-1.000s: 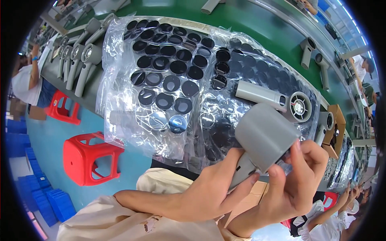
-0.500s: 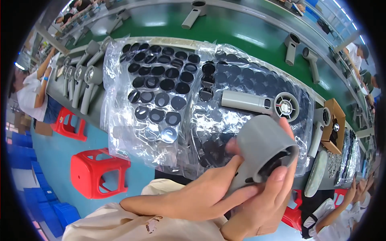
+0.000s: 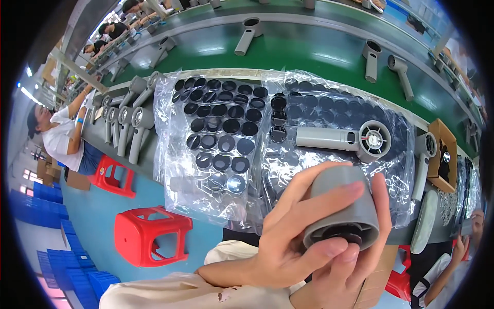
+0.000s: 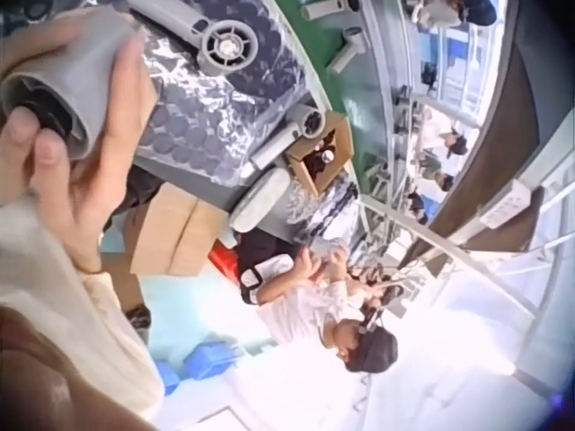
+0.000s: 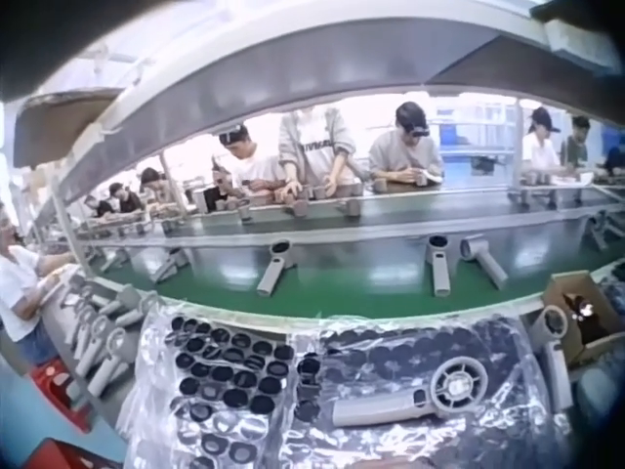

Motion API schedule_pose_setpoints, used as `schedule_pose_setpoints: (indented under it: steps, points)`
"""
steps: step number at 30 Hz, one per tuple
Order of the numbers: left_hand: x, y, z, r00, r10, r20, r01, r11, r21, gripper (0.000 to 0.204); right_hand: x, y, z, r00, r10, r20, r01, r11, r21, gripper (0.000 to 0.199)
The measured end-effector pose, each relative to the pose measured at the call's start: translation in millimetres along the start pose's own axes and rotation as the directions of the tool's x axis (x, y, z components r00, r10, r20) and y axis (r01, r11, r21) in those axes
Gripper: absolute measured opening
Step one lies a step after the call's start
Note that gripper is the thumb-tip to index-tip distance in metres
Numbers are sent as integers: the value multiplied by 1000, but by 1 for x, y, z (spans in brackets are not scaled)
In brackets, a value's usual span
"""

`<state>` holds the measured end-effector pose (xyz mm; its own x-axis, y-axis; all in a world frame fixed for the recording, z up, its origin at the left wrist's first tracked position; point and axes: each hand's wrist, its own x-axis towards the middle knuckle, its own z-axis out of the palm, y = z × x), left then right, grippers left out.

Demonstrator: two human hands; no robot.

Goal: The person assembles handheld fans by taking circular caps from a sheet, pressing them into fan housings by hand, and placing the assembled units onto a conveyor belt.

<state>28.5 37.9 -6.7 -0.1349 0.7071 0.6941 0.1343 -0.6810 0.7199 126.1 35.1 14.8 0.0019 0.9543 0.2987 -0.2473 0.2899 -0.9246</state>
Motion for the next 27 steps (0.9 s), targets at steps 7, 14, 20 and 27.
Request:
schedule_pose_setpoints:
  steps: [7, 14, 20, 27]
  points:
    - [-6, -7, 14, 976, -155, -154, 113, 961, -252, 40, 2, 11, -8, 1000, -28, -8, 28, 998, -65, 60]
    - [-3, -7, 9, 998, -60, -34, 51, 970, -237, 43, -3, 22, 5, 980, -174, -101, 175, 985, -1, 55]
    - [-14, -22, 17, 970, -91, -228, 9, 942, -334, 36, 7, 34, -4, 973, -229, 22, 230, 962, -146, 43]
    - [-2, -15, 4, 963, -253, -94, 165, 827, -537, 42, 7, 21, -4, 981, -190, 49, 194, 975, -106, 50]
